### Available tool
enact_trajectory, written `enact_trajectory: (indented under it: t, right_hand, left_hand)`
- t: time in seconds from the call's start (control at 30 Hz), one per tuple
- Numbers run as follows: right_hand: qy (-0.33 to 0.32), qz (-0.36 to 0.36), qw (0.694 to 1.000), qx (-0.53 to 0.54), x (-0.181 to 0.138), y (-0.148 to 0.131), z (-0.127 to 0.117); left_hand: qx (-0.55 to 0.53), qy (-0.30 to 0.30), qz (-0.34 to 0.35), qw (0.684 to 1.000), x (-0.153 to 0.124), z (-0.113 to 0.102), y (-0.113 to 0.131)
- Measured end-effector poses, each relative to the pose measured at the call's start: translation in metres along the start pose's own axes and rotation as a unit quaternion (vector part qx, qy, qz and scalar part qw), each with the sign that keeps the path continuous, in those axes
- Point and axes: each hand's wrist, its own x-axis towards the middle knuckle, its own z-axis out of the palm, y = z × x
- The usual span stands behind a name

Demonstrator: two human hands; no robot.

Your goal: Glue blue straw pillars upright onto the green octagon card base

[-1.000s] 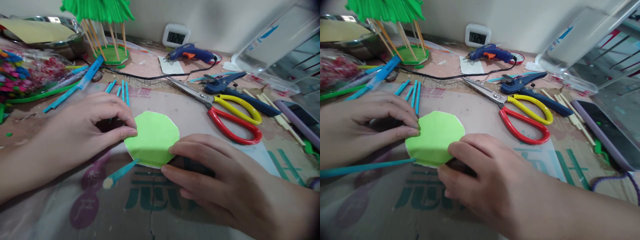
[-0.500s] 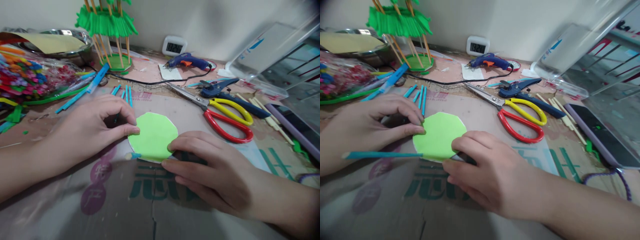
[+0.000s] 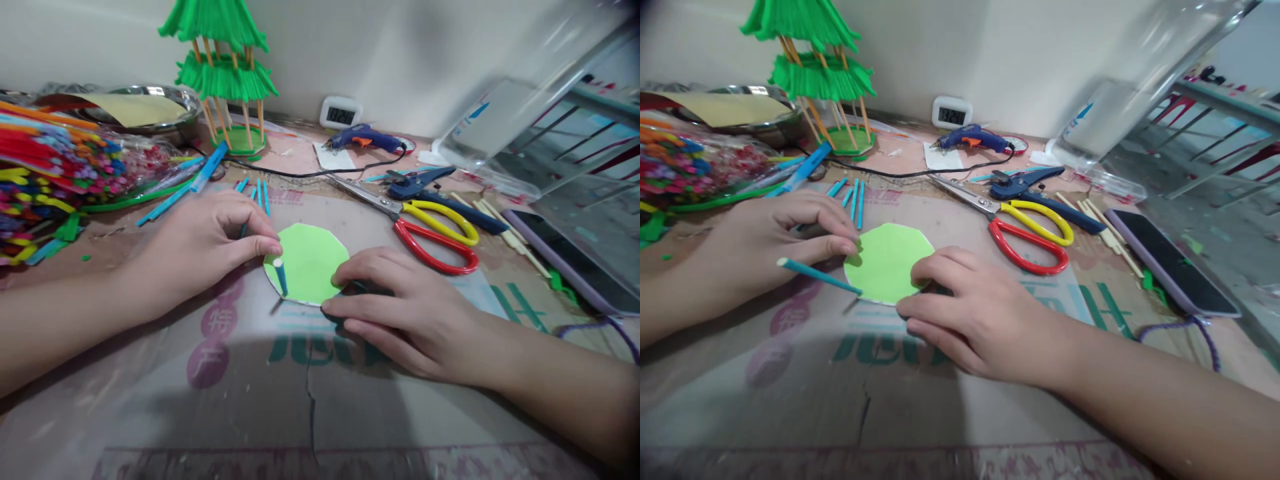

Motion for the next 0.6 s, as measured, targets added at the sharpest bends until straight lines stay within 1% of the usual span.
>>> enact_trajectory:
  t: [0.1, 0.17, 0.23, 0.27, 0.33, 0.43, 0.5, 0.57, 0.6]
  right_hand:
    - [0.007, -0.001, 1.000, -0.007, 0.000, 0.001, 0.002]
    - [0.010, 0.001, 1.000, -0.022, 0.001, 0.001, 0.004]
    - [0.007, 0.007, 0.999, -0.043, 0.002, -0.002, 0.004]
    - [0.001, 0.012, 0.998, -0.054, 0.003, -0.004, 0.004]
    - [-0.018, 0.023, 0.997, -0.071, 0.004, -0.011, 0.002]
    - [-0.032, 0.030, 0.995, -0.084, 0.007, -0.019, -0.003]
    - [-0.010, 0.024, 0.995, -0.091, 0.012, -0.019, -0.009]
    - [0.045, 0.018, 0.995, -0.093, 0.021, -0.017, -0.021]
    - [0.083, 0.022, 0.992, -0.088, 0.028, -0.016, -0.028]
  left_hand:
    - [-0.001, -0.002, 0.015, 1.000, 0.001, -0.001, -0.001]
    - [-0.009, -0.016, 0.031, 0.999, 0.003, -0.001, -0.001]
    - [-0.018, -0.017, 0.049, 0.999, 0.005, -0.003, -0.001]
    - [-0.019, 0.000, 0.060, 0.998, 0.007, -0.005, 0.000]
    - [-0.014, 0.033, 0.059, 0.998, 0.011, -0.012, 0.000]
    - [-0.007, 0.066, 0.014, 0.998, 0.018, -0.028, 0.000]
    - [-0.009, 0.087, -0.013, 0.996, 0.022, -0.041, -0.001]
    - [-0.014, 0.107, -0.020, 0.994, 0.025, -0.055, 0.001]
    - [-0.018, 0.114, -0.019, 0.993, 0.025, -0.062, 0.004]
